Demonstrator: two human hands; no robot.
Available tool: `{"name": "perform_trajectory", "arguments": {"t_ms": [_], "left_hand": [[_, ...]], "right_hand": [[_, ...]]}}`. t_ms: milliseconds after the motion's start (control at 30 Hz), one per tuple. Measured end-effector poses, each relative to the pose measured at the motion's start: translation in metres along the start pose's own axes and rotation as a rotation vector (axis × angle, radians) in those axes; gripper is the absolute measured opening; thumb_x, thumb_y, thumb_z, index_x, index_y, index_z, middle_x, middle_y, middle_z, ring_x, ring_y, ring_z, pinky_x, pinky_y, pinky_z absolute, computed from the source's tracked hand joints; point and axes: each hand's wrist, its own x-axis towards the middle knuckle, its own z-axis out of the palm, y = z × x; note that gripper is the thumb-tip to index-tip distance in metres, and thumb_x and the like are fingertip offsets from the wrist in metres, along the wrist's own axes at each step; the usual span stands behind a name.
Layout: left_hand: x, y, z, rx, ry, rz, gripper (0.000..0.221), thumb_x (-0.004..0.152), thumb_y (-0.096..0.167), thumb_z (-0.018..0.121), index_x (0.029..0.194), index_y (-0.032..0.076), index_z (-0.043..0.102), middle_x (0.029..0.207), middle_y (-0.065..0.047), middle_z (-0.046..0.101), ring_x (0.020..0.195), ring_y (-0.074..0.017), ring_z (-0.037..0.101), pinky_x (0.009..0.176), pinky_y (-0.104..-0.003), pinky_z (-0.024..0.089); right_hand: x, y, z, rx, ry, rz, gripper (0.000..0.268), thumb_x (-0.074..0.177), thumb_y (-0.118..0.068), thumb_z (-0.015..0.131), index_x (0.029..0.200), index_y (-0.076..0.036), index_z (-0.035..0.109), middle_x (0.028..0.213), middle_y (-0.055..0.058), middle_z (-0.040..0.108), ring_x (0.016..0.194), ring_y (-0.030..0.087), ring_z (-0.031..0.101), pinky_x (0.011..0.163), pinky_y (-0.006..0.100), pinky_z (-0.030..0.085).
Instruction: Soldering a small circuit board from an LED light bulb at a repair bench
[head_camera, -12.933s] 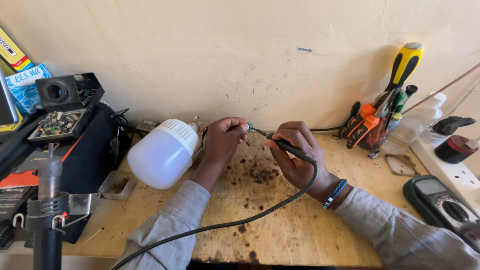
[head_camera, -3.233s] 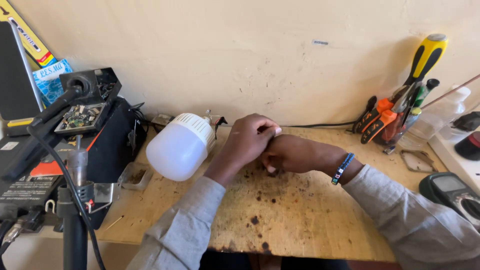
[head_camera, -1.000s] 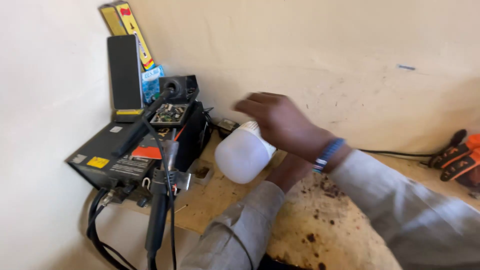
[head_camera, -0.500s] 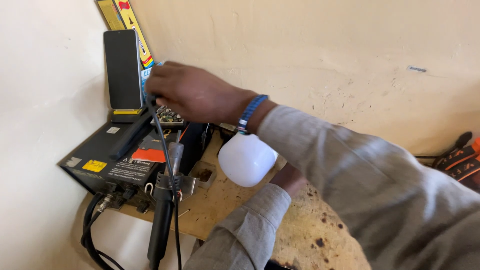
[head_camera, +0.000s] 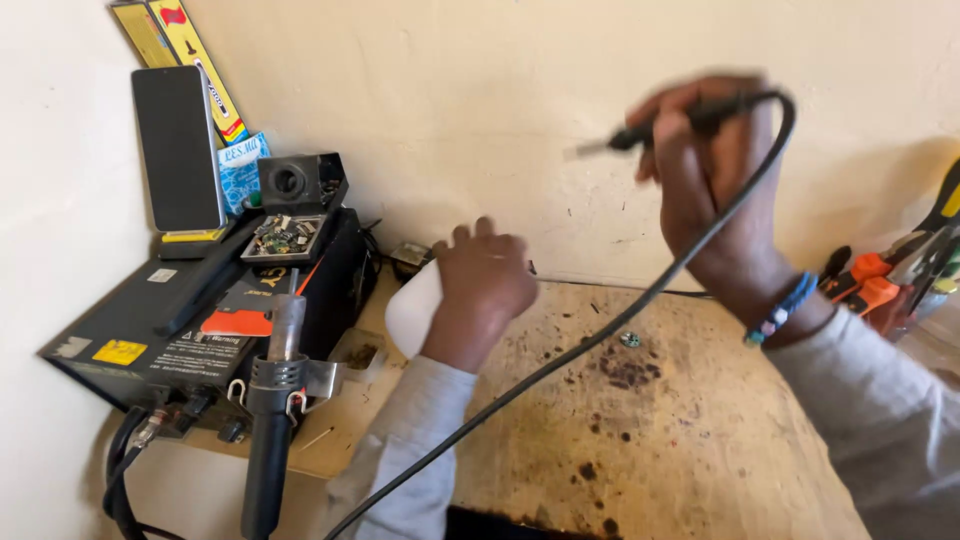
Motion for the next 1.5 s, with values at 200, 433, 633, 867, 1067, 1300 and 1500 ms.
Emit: {"name": "perform_trajectory", "arguments": {"t_ms": [200, 433, 633, 867, 1067, 1300, 1500], "left_hand": [[-0.012, -0.035, -0.019, -0.348, -0.011, -0.012, 0.036, 0.088, 0.031, 0.060, 0.108, 0.018, 0.087, 0.118, -0.020, 0.080, 0.123, -0.0504, 0.069, 0.099, -0.060, 0.058], [-0.027, -0.060, -0.007, -0.335, 0.062, -0.221, 0.044, 0.096, 0.045, 0.038, 0.119, 0.021, 0.066, 0.134, -0.014, 0.069, 0.133, -0.0436, 0.064, 0.112, -0.062, 0.049], [-0.009, -0.026, 0.037, -0.332, 0.556, -0.239, 0.023, 0.105, 0.032, 0.044, 0.109, 0.014, 0.058, 0.104, -0.018, 0.072, 0.102, -0.0480, 0.076, 0.097, -0.064, 0.056], [0.085, -0.075, 0.047, -1.495, 0.692, -0.309, 0.036, 0.095, 0.028, 0.055, 0.124, 0.010, 0.068, 0.099, -0.010, 0.084, 0.093, -0.0213, 0.082, 0.083, -0.035, 0.064], [0.057, -0.113, 0.092, -1.499, 0.780, -0.514, 0.031, 0.101, 0.027, 0.056, 0.123, 0.009, 0.067, 0.098, -0.007, 0.082, 0.083, -0.0163, 0.076, 0.077, -0.031, 0.060], [0.112, -0.191, 0.156, -1.118, 0.727, -0.472, 0.039, 0.106, 0.019, 0.046, 0.085, 0.004, 0.075, 0.066, -0.008, 0.069, 0.062, -0.0128, 0.056, 0.062, -0.034, 0.052], [0.058, -0.133, 0.109, -1.008, 0.701, -0.435, 0.045, 0.103, 0.020, 0.043, 0.083, 0.000, 0.078, 0.064, -0.011, 0.069, 0.067, -0.0153, 0.059, 0.064, -0.037, 0.052]], "right_hand": [[-0.064, 0.042, 0.010, 0.085, 0.040, 0.354, 0.011, 0.109, -0.005, 0.047, 0.111, 0.005, 0.053, 0.099, 0.023, 0.072, 0.063, 0.019, 0.065, 0.060, 0.031, 0.053], [-0.070, 0.046, 0.025, 0.105, 0.071, 0.392, 0.014, 0.109, -0.007, 0.049, 0.108, 0.005, 0.055, 0.077, 0.018, 0.068, 0.052, 0.021, 0.058, 0.056, 0.031, 0.049], [-0.068, 0.059, 0.010, 0.046, 0.145, 0.219, 0.008, 0.109, 0.000, 0.049, 0.109, 0.007, 0.053, 0.097, 0.026, 0.072, 0.061, 0.024, 0.066, 0.062, 0.035, 0.056], [-0.029, 0.025, 0.013, 0.105, 0.142, -0.046, 0.008, 0.112, 0.000, 0.046, 0.115, 0.007, 0.045, 0.105, 0.028, 0.068, 0.064, 0.022, 0.067, 0.057, 0.028, 0.053], [-0.002, 0.021, 0.064, 0.201, 0.017, 0.094, 0.017, 0.109, -0.010, 0.055, 0.108, 0.007, 0.058, 0.081, 0.020, 0.068, 0.057, 0.021, 0.066, 0.054, 0.029, 0.054], [-0.001, 0.032, 0.135, 0.023, -0.293, 0.618, 0.016, 0.096, -0.025, 0.067, 0.097, -0.009, 0.064, 0.058, 0.009, 0.072, 0.052, 0.024, 0.074, 0.062, 0.037, 0.060], [-0.009, 0.060, 0.174, 0.086, -0.493, 0.751, 0.010, 0.098, -0.020, 0.061, 0.095, -0.010, 0.061, 0.052, 0.004, 0.069, 0.044, 0.019, 0.069, 0.054, 0.030, 0.058]]}}
